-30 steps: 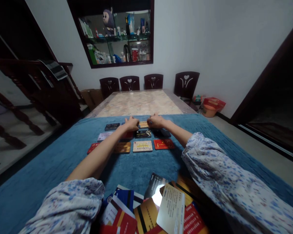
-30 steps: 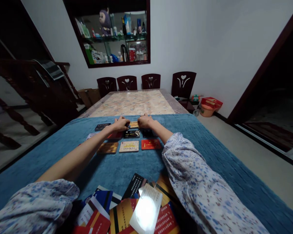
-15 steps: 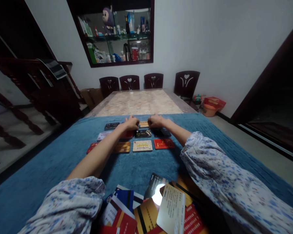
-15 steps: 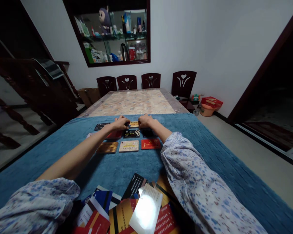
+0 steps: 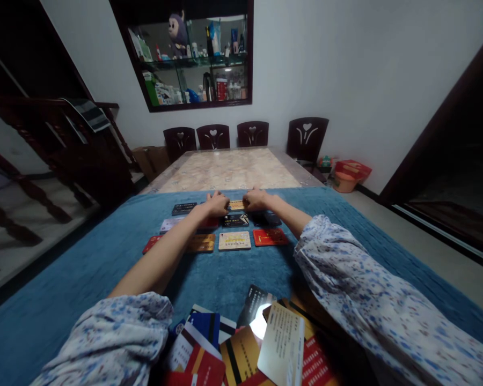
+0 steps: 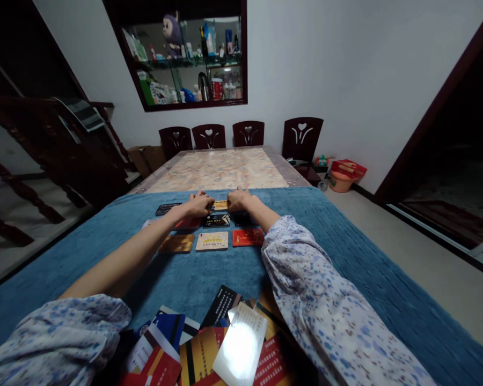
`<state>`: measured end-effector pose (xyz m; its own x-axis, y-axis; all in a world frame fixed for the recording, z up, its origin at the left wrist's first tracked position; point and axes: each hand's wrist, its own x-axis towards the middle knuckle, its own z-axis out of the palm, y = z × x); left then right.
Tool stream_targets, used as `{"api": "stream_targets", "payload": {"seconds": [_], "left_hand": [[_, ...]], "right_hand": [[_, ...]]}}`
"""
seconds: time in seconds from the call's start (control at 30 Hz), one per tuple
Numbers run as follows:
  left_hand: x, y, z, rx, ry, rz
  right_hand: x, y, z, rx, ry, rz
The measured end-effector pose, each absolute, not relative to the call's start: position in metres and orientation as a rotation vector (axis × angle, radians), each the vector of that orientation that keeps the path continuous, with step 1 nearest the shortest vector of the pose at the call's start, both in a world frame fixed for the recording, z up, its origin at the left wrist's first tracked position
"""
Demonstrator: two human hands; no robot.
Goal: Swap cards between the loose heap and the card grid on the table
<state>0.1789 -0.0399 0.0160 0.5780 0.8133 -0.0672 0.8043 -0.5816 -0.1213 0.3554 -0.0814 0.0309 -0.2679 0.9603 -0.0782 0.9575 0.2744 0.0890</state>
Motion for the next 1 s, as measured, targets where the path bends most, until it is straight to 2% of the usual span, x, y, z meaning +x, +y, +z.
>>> {"api": "stream_targets", "payload": {"seconds": [0.3,0.57,1.0], "left_hand": [[0.175,-0.047,0.021,-2.725,-1.327,0.077],[0.168,-0.055,0.017,-2.719,-1.182,-0.233],[0.166,-0.116,0.023,-2.702,-1.012,-0.431]], "right_hand": [[0.359,-0.082,0.031,1.811,2.443,0.063],[0.367,-0.090,0.029,1.829,2.542,0.194],[0.372,-0.143,0.041,1.773,2.693,0.391]]}}
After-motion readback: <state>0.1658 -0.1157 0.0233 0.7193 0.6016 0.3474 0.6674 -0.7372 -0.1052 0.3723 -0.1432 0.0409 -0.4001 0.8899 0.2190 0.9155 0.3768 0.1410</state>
